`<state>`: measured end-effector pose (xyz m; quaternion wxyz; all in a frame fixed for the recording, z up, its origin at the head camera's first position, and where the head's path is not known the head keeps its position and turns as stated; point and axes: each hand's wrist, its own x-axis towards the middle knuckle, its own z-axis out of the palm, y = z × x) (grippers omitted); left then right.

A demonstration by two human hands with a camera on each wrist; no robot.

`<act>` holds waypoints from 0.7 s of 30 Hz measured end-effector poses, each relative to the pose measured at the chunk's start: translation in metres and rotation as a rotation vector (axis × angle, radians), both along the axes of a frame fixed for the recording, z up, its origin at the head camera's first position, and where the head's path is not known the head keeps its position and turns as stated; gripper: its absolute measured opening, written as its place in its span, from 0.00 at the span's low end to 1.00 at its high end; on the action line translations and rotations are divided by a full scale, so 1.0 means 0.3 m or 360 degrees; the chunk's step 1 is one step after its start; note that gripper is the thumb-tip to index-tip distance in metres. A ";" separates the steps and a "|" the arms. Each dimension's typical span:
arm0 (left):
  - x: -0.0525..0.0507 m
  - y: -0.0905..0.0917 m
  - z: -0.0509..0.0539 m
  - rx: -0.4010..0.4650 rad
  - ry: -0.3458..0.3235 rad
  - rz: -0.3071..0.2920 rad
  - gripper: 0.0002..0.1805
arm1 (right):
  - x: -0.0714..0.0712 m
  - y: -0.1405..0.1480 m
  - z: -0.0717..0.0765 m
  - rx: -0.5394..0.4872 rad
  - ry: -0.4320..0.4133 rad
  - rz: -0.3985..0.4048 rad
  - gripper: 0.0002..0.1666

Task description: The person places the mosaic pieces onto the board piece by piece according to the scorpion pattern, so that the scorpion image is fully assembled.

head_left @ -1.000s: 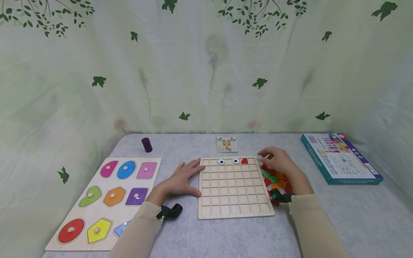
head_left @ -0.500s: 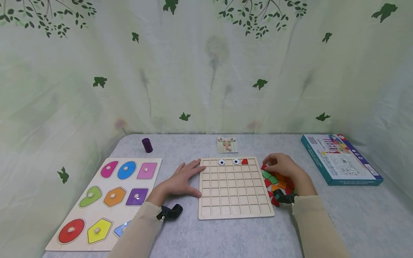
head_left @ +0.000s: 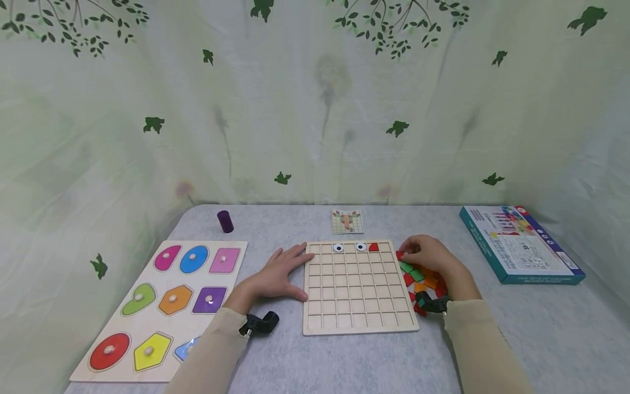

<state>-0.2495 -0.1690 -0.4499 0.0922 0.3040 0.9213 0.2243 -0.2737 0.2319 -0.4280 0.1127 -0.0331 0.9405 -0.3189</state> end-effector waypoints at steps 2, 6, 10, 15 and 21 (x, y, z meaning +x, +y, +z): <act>0.000 0.000 -0.001 -0.0001 0.0004 -0.0004 0.57 | -0.002 -0.005 -0.003 0.0001 -0.0001 -0.0001 0.14; -0.001 0.000 -0.001 0.0018 0.0006 -0.0013 0.57 | -0.005 -0.012 -0.008 -0.0015 0.0011 0.0004 0.12; -0.001 -0.002 0.002 0.0013 0.0002 -0.0012 0.57 | -0.009 -0.012 -0.009 -0.0038 0.0039 0.0009 0.12; 0.002 -0.003 0.004 0.0013 -0.0004 -0.0010 0.57 | -0.009 -0.009 -0.012 -0.0093 0.0076 0.0008 0.10; 0.002 -0.001 0.007 0.0011 -0.0012 -0.0007 0.57 | -0.003 -0.005 -0.013 -0.0168 0.0077 -0.0001 0.10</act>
